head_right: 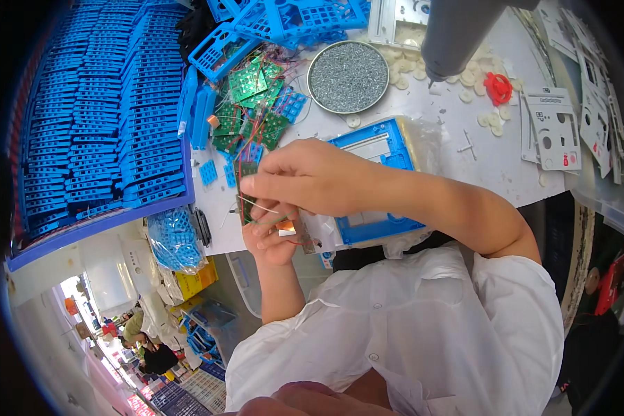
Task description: The person is seen assembling electronic toy components by applying adhesive, connecting circuit boards, and snapping plastic casings together.
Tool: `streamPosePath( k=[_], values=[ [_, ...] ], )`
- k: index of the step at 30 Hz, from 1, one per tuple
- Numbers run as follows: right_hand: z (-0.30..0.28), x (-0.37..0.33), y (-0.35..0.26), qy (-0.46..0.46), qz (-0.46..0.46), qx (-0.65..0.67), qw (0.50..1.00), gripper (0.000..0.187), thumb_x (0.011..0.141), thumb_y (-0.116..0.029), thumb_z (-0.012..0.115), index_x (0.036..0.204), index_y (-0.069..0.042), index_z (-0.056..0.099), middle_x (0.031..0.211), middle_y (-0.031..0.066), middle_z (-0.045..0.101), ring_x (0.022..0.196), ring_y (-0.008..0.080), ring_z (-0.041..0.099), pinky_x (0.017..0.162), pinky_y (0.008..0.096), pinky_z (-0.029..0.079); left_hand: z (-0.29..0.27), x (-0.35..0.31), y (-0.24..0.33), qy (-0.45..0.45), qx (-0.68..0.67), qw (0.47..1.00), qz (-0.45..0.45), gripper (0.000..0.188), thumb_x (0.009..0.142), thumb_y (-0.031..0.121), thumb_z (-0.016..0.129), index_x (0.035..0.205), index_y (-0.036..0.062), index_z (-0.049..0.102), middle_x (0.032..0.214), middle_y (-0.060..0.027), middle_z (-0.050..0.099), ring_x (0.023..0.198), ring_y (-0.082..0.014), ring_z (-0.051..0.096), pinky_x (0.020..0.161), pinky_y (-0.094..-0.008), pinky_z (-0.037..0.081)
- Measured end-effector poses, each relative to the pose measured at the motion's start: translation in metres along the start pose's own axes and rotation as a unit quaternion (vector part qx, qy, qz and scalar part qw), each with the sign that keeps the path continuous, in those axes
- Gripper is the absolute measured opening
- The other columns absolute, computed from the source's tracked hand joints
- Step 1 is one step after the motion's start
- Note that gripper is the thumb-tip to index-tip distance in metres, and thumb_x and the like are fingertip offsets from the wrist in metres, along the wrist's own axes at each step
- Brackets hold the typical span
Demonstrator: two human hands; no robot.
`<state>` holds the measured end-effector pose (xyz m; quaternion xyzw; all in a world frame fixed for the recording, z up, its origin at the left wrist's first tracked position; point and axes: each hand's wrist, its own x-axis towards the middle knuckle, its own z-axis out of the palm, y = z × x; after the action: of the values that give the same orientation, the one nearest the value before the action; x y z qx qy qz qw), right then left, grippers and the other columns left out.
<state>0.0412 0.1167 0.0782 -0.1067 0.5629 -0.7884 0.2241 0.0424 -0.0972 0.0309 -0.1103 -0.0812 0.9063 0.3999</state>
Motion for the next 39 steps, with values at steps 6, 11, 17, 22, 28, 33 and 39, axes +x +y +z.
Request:
streamPosePath(
  k=[6,11,17,22,28,33,39],
  values=[
    [0.005,0.019,-0.009,-0.028,0.099,-0.033,0.994,0.040,0.101,-0.039,0.066,0.088,-0.002,0.074,0.070,0.0048,0.070,0.057,0.0061,0.058,0.050,0.0240,0.039,-0.015,-0.006,0.011,-0.027,0.159,0.987,0.013,0.039,0.109,0.032,0.041,0.124,0.0023,0.060,0.113,-0.0109,0.068,0.068,-0.0136,0.061,0.039,-0.0203,0.044],
    [-0.009,0.010,-0.005,-0.075,0.067,-0.084,0.991,0.030,0.095,-0.029,0.071,0.082,-0.003,0.072,0.063,0.0023,0.067,0.054,0.0063,0.058,0.050,0.0248,0.040,-0.004,-0.008,0.014,0.050,0.280,0.956,0.071,0.042,0.111,0.034,0.037,0.135,0.0041,0.055,0.125,-0.0176,0.068,0.077,-0.0185,0.070,0.038,-0.0207,0.044],
    [-0.013,-0.018,-0.001,-0.010,0.006,-0.165,0.986,0.023,0.095,-0.022,0.070,0.084,-0.002,0.071,0.064,0.0022,0.067,0.053,0.0076,0.058,0.050,0.0260,0.042,0.009,-0.007,0.010,0.068,0.506,0.828,0.233,0.042,0.111,0.028,0.043,0.143,0.0014,0.045,0.115,-0.0212,0.069,0.068,-0.0221,0.070,0.038,-0.0239,0.047],
    [-0.024,-0.060,-0.011,0.024,-0.003,-0.280,0.960,0.022,0.092,-0.021,0.069,0.081,-0.001,0.071,0.062,0.0064,0.066,0.055,0.0179,0.061,0.055,0.0298,0.047,0.026,-0.022,0.008,0.087,0.614,0.712,0.330,0.043,0.108,0.021,0.050,0.141,-0.0049,0.042,0.115,-0.0259,0.068,0.063,-0.0241,0.072,0.036,-0.0225,0.047],
    [-0.014,-0.095,-0.034,0.117,-0.208,-0.340,0.910,0.021,0.087,-0.014,0.073,0.107,-0.005,0.071,0.098,0.0103,0.073,0.065,0.0174,0.065,0.059,0.0316,0.052,0.055,-0.018,-0.015,0.074,0.749,0.615,0.236,0.037,0.108,0.022,0.050,0.132,-0.0065,0.047,0.105,-0.0217,0.072,0.071,-0.0213,0.074,0.043,-0.0188,0.043],
    [0.008,-0.069,-0.019,0.095,-0.206,-0.366,0.902,0.049,0.084,-0.018,0.077,0.128,-0.008,0.058,0.124,0.0115,0.066,0.077,0.0248,0.069,0.065,0.0342,0.056,0.067,-0.018,-0.031,0.052,0.786,0.579,0.211,0.033,0.109,0.020,0.049,0.129,-0.0052,0.048,0.105,-0.0206,0.072,0.070,-0.0165,0.071,0.044,-0.0180,0.039],
    [0.001,-0.062,0.003,0.106,-0.249,-0.488,0.830,0.046,0.087,-0.026,0.076,0.123,-0.006,0.058,0.118,0.0116,0.067,0.083,0.0332,0.069,0.068,0.0395,0.056,0.059,-0.018,-0.029,0.062,0.734,0.639,0.221,0.032,0.109,0.020,0.048,0.132,-0.0030,0.047,0.104,-0.0212,0.073,0.065,-0.0144,0.070,0.042,-0.0168,0.035]
  ],
)
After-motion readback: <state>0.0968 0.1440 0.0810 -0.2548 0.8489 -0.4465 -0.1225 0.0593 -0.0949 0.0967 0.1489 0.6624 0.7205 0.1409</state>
